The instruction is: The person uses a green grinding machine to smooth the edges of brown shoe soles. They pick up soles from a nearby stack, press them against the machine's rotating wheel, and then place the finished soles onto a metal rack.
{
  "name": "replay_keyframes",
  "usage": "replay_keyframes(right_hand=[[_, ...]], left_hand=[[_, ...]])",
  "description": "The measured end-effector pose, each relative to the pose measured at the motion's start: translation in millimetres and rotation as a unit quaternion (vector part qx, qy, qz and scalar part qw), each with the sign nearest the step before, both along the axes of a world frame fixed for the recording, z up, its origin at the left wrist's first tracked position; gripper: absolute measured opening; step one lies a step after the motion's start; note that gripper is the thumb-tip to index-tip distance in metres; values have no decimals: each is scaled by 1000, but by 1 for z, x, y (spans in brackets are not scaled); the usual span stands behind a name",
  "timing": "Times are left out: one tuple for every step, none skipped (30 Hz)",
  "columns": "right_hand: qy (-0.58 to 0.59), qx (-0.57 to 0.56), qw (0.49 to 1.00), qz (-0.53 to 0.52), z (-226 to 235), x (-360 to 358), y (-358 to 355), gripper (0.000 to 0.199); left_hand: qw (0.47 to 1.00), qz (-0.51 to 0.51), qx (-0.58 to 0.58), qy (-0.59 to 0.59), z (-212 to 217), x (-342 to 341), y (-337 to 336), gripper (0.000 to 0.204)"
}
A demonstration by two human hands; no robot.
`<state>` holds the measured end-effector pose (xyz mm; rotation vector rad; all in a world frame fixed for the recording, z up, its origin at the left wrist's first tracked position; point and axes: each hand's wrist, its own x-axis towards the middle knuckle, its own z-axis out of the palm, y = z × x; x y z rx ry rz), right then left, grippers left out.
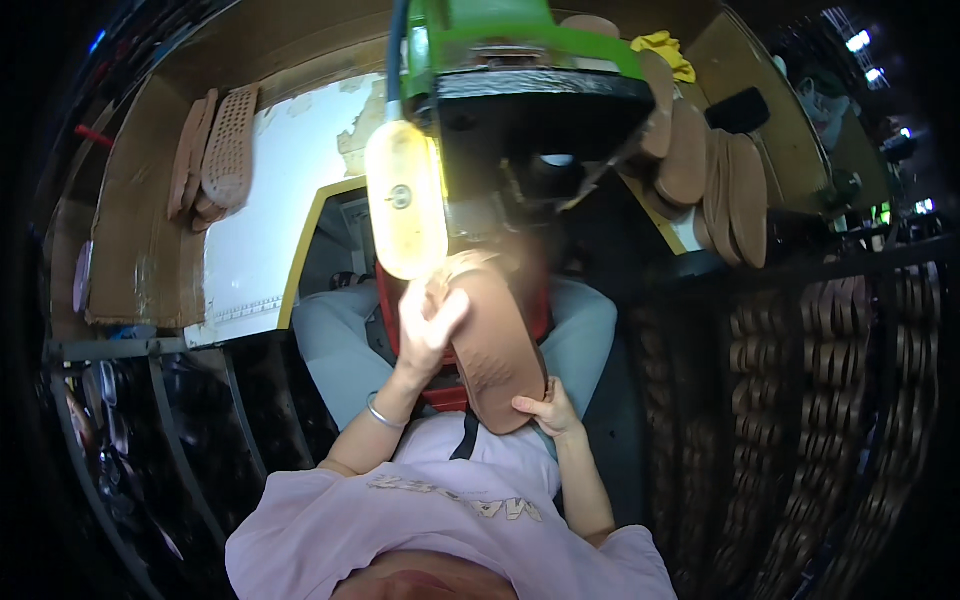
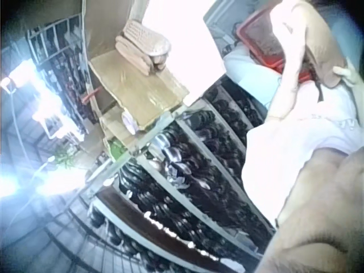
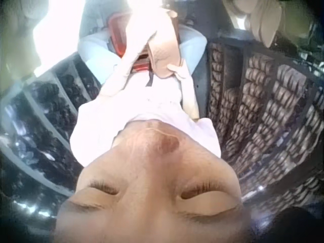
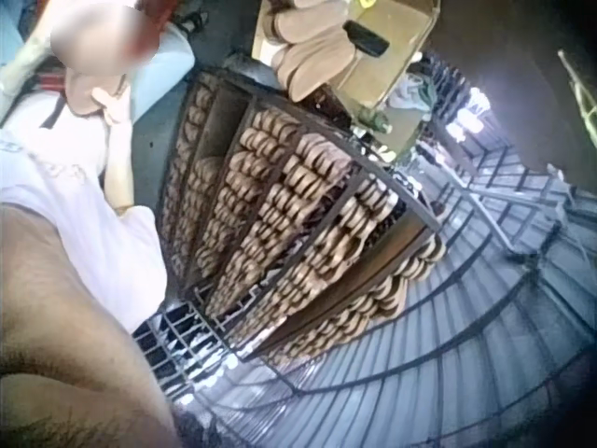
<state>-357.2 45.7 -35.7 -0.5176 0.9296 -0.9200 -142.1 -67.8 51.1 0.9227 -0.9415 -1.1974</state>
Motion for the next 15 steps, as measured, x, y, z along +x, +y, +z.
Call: replay_keyframes(right_hand=[[3, -5, 1000, -2, 3, -2, 5, 46], [20, -9, 1000, -6, 5, -7, 10, 45], [26, -9, 1000, -8, 8, -13, 16, 45], [30, -9, 999, -8, 12, -19, 22, 46], [34, -8, 999, -6, 16, -25, 26, 46], [31, 3, 1000, -1, 20, -31, 28, 46], [21, 3, 1000, -1, 21, -35, 31, 47], [10, 2, 1000, 0, 22, -38, 34, 48], [0, 1, 1000, 2, 22, -40, 37, 49], [-8, 7, 1000, -20, 22, -40, 41, 51], [-16, 13, 999, -41, 20, -36, 45, 52], [-25, 19, 998, -62, 19, -31, 49, 54], [-29, 22, 997, -74, 21, -26, 49, 55], [-34, 25, 995, -88, 23, -20, 48, 56], [-38, 27, 994, -102, 26, -14, 47, 57]], left_hand=[[999, -10, 3, -32, -2, 5, -9, 33], [999, -43, 2, 20, 2, 0, -10, 22], [996, -54, 21, 74, 1, -3, -13, 19], [989, -62, 41, 125, -3, -4, -16, 17], [981, -76, 66, 166, -9, -6, -19, 17], [970, -86, 92, 208, -14, -8, -22, 19], [956, -95, 119, 249, -20, -12, -25, 21], [940, -107, 158, 284, -26, -16, -27, 26], [920, -118, 196, 318, -32, -19, -29, 31], [892, -174, 232, 347, -28, -21, -32, 48], [868, -184, 243, 393, -24, -24, -30, 42], [841, -194, 253, 437, -19, -27, -26, 38], [858, -190, 239, 412, -9, -30, -16, 39], [874, -188, 225, 387, 1, -33, -6, 41], [967, -180, 107, 143, -7, -34, 7, 46]])
